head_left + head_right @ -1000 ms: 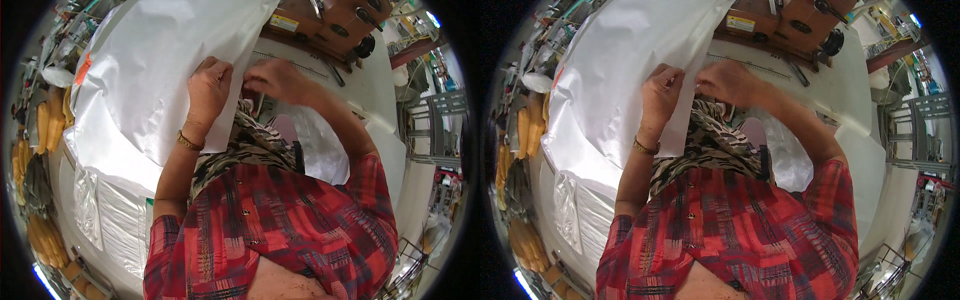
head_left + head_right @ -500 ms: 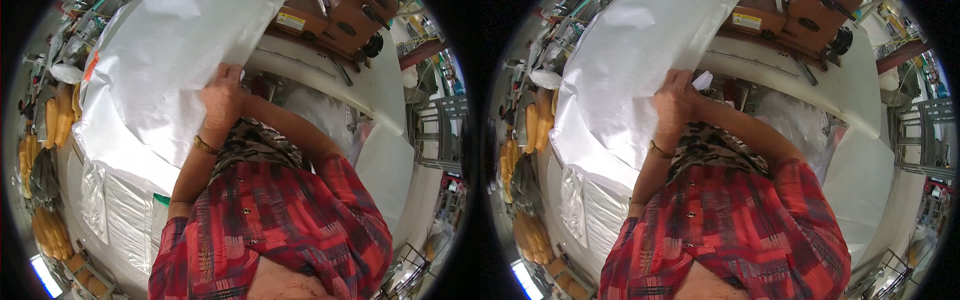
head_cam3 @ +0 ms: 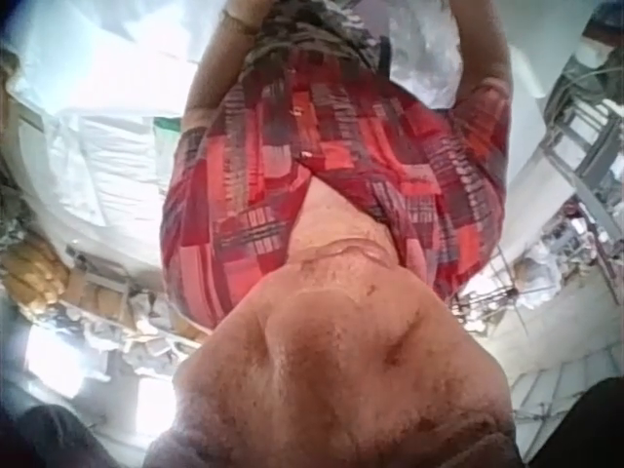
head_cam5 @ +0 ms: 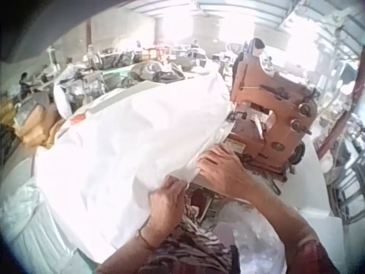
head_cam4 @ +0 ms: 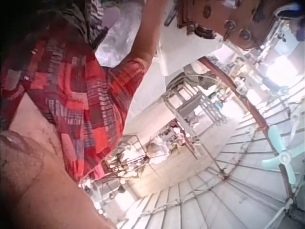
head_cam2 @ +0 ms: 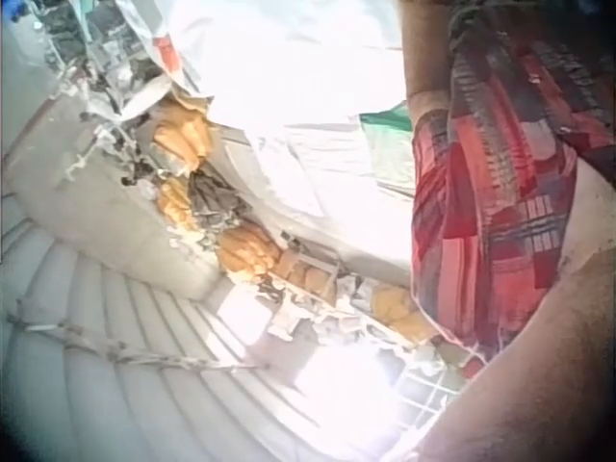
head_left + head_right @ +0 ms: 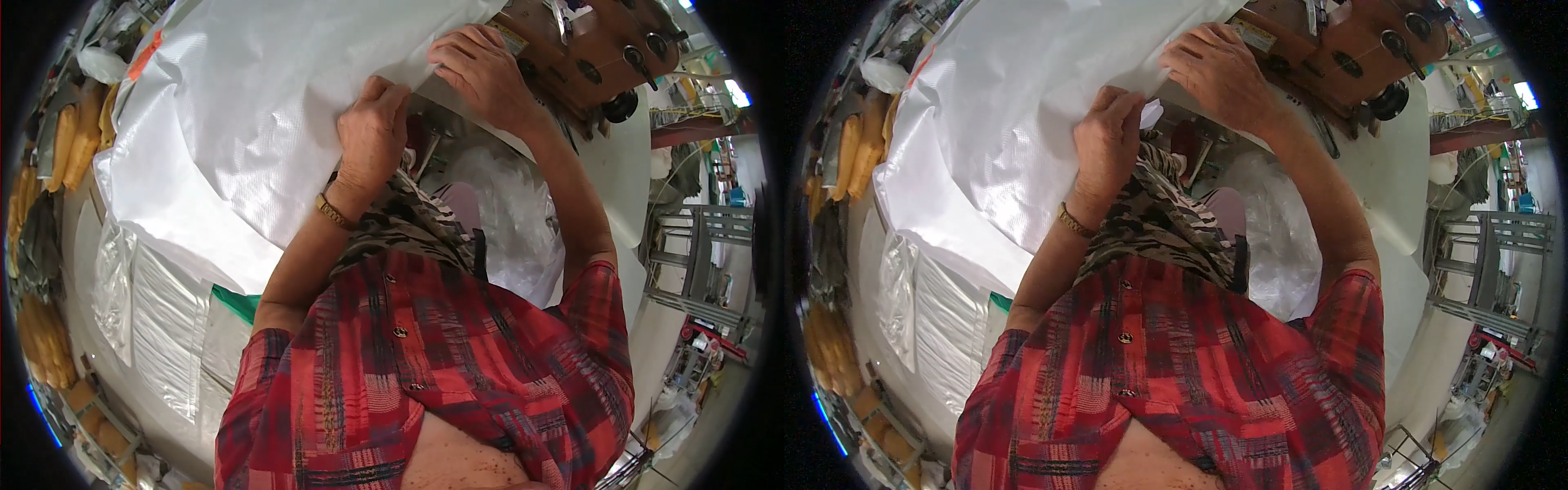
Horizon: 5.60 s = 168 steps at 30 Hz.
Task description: The person sews a large white plastic bag using a sewing machine, folding and aligning the edges by hand and guiding the material under the needle to stitch along the seams.
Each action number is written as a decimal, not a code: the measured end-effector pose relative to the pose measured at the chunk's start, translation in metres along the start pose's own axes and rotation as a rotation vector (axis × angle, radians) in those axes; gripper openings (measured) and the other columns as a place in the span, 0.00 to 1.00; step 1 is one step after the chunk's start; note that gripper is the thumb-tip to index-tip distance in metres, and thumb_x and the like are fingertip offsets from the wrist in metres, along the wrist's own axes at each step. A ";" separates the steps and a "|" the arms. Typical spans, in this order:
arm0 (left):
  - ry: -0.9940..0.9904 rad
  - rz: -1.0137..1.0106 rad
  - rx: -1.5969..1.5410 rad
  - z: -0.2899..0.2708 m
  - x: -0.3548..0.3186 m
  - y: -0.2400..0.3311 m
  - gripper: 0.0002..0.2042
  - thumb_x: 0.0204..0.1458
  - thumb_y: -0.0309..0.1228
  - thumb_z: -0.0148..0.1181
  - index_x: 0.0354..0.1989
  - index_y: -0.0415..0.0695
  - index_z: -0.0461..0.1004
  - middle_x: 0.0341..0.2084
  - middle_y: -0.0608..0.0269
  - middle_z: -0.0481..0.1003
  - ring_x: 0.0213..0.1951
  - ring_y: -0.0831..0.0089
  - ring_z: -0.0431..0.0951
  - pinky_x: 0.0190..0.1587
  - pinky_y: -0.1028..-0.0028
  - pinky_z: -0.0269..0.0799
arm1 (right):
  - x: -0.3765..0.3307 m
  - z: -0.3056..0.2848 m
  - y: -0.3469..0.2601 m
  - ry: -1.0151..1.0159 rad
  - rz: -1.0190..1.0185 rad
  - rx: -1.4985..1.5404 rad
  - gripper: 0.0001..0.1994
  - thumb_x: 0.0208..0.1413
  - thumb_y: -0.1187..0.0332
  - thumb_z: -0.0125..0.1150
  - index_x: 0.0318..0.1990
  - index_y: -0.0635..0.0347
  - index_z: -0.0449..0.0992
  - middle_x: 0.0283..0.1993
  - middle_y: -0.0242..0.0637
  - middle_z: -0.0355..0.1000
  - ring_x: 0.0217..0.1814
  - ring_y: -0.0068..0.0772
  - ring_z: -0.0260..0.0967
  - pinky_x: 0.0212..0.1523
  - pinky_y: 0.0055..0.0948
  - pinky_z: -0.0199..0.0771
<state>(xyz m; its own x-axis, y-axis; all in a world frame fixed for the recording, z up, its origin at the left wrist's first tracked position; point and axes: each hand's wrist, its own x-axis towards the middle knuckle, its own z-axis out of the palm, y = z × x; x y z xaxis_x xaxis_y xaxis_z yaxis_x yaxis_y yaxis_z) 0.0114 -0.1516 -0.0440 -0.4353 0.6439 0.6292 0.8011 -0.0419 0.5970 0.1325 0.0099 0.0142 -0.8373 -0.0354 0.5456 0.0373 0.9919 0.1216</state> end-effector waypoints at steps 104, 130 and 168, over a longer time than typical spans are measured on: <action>-0.188 0.053 0.243 -0.012 -0.105 -0.052 0.31 0.50 0.27 0.62 0.64 0.42 0.62 0.63 0.47 0.59 0.63 0.48 0.61 0.61 0.51 0.59 | -0.039 0.021 0.031 0.518 0.301 -0.187 0.18 0.51 0.74 0.59 0.51 0.57 0.71 0.54 0.36 0.72 0.58 0.40 0.68 0.60 0.43 0.61; 0.298 -0.250 -0.423 -0.293 -0.035 -0.026 0.15 0.59 0.28 0.51 0.53 0.36 0.74 0.58 0.51 0.68 0.55 0.62 0.71 0.59 0.63 0.65 | 0.066 0.078 -0.156 0.342 0.580 2.072 0.23 0.67 0.55 0.49 0.63 0.58 0.63 0.56 0.36 0.69 0.57 0.31 0.67 0.60 0.33 0.68; -0.278 0.080 -0.003 -0.068 -0.030 0.030 0.04 0.53 0.22 0.57 0.36 0.38 0.74 0.31 0.53 0.77 0.30 0.53 0.78 0.32 0.63 0.73 | -0.124 0.031 -0.139 0.336 1.067 0.115 0.10 0.56 0.64 0.63 0.35 0.62 0.74 0.31 0.45 0.73 0.35 0.56 0.69 0.39 0.49 0.68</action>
<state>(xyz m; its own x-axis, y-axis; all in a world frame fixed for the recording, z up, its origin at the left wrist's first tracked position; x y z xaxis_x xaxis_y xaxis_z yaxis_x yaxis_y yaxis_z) 0.0206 -0.2239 -0.0111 -0.2414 0.8230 0.5143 0.8268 -0.1030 0.5529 0.2139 -0.1199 -0.0960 -0.2166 0.8242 0.5232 0.5818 0.5393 -0.6088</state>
